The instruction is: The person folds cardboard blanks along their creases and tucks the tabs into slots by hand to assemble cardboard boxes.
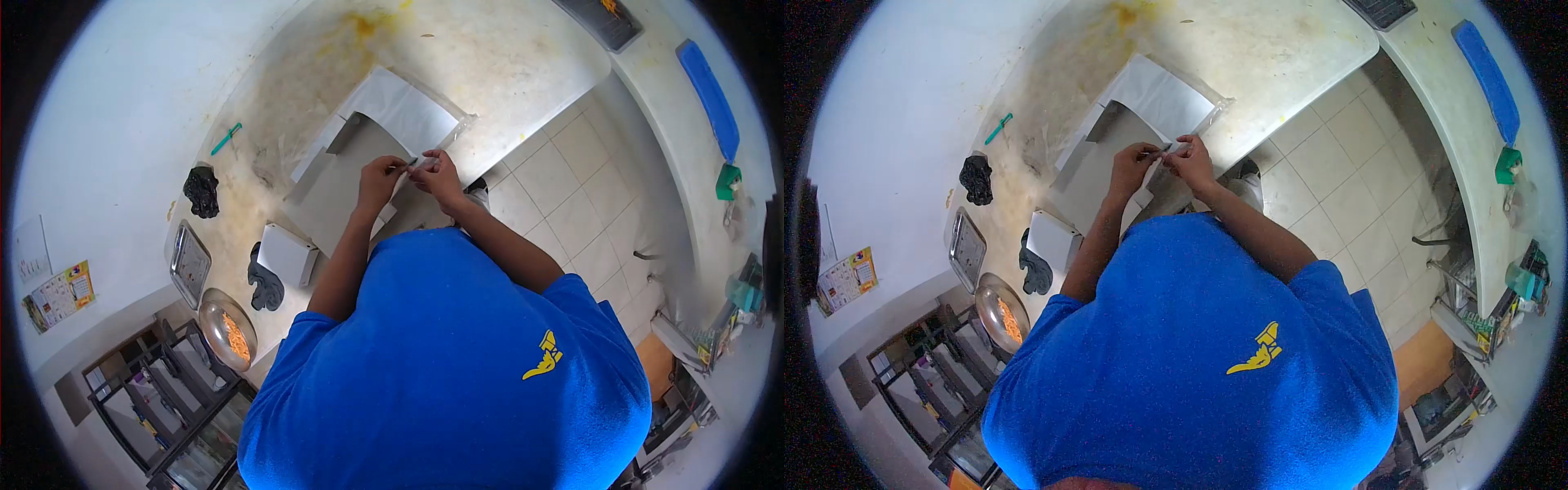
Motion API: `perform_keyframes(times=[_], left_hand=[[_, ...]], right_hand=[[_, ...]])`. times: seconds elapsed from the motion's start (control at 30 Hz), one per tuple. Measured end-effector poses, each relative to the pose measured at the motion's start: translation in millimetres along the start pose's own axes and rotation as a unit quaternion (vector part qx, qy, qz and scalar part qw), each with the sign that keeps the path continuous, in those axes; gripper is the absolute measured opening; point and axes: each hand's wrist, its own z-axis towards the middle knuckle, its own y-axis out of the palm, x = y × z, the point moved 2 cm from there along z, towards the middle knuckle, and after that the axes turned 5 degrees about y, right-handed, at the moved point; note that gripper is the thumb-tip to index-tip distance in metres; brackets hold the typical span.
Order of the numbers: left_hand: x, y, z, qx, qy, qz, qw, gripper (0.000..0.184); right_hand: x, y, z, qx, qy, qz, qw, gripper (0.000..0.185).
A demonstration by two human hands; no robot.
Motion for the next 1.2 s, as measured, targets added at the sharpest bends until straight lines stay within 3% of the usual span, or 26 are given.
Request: perform_keyframes(times=[0.33,0.43,0.57,0.73,0.83,0.93,1.03,1.13,1.2], left_hand=[[-18,15,19,0.004,0.048,0.095,0.994,0.016],[-12,10,28,-0.036,0.035,0.147,0.988,0.015],[-5,5,33,-0.072,0.02,0.121,0.99,0.015],[-13,8,42,-0.084,0.058,0.096,0.99,0.021],[-13,9,45,-0.11,0.0,0.07,0.991,0.023],[-14,8,43,-0.15,-0.143,-0.012,0.978,0.025],[-22,10,40,-0.134,-0.183,-0.102,0.969,0.018],[-24,13,36,-0.12,-0.18,-0.135,0.967,0.018],[-23,13,34,-0.113,-0.116,-0.053,0.985,0.017]], right_hand=[[17,-7,14,0.059,0.045,0.123,0.99,0.055],[23,-11,20,0.057,0.046,0.147,0.986,0.053],[27,-11,22,0.059,0.073,0.188,0.978,0.051],[13,-6,16,0.045,0.066,0.143,0.987,0.049],[13,-3,14,0.048,0.064,0.13,0.988,0.049],[20,-6,16,0.05,0.069,0.141,0.986,0.049],[25,-10,19,0.043,0.087,0.16,0.982,0.051],[21,-11,16,0.037,0.113,0.175,0.977,0.052],[18,-9,14,0.036,0.123,0.183,0.975,0.053]])
